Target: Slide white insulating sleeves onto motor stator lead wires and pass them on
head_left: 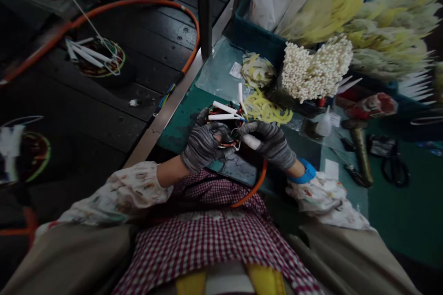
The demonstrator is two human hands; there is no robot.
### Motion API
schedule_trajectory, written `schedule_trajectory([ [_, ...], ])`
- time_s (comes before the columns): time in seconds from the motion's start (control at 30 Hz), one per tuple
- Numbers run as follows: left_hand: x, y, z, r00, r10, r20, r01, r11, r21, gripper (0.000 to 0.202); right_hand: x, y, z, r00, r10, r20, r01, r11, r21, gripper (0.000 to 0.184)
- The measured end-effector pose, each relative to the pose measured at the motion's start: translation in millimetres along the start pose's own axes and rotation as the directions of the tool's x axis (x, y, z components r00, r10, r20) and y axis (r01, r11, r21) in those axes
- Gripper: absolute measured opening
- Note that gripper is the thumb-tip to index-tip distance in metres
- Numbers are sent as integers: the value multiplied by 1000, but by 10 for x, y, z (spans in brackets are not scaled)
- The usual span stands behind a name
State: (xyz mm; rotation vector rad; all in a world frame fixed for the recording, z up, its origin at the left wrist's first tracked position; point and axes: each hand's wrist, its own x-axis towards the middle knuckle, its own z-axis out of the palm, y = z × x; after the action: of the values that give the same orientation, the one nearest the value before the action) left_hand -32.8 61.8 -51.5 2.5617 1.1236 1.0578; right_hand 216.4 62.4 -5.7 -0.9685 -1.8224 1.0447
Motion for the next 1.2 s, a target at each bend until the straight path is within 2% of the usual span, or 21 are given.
schedule_trajectory([
  [0.17,-5,-15,2,998,-26,64,25,1000,13,18,55,-17,24,997,63,-44,-61,997,41,10],
  [0.37,5,-21,4,998,-19,64,18,1000,20,23,25,-42,18,993,111,35,-112,993,37,13],
  [0.5,-14,-29,-9,994,-32,103,30,999,24,21,12,-30,18,992,115,-54,-114,993,15,11],
  [0.6,-18,-22,-16,993,-57,105,55,998,25,20,19,-22,26,992,108,-73,-107,994,10,11],
  [0.7,-11,-15,-16,992,-67,107,65,997,29,22,13,6,34,999,42,-22,-42,999,-15,10],
  [0.8,2,-5,-19,990,-72,118,67,997,46,24,-27,91,55,990,-80,117,89,993,-78,15],
  [0.87,9,3,-27,992,-66,111,63,998,31,23,-75,157,68,982,-48,182,74,988,-135,17],
  [0.97,12,10,-35,997,-36,74,36,999,-5,20,-171,185,49,985,50,167,-17,981,-195,18],
  [1.03,13,14,-29,997,-37,72,37,999,-5,22,-223,138,24,976,-33,214,80,973,-217,16],
  [1.1,16,19,-16,996,-56,75,56,998,3,26,-222,68,43,948,-104,300,176,958,-227,14],
  [1.13,19,21,-11,996,-60,67,60,998,8,28,-188,41,83,946,-99,308,176,956,-233,13],
  [1.2,28,19,-6,998,-47,41,47,999,15,29,-43,30,213,979,-24,203,81,958,-274,10],
])
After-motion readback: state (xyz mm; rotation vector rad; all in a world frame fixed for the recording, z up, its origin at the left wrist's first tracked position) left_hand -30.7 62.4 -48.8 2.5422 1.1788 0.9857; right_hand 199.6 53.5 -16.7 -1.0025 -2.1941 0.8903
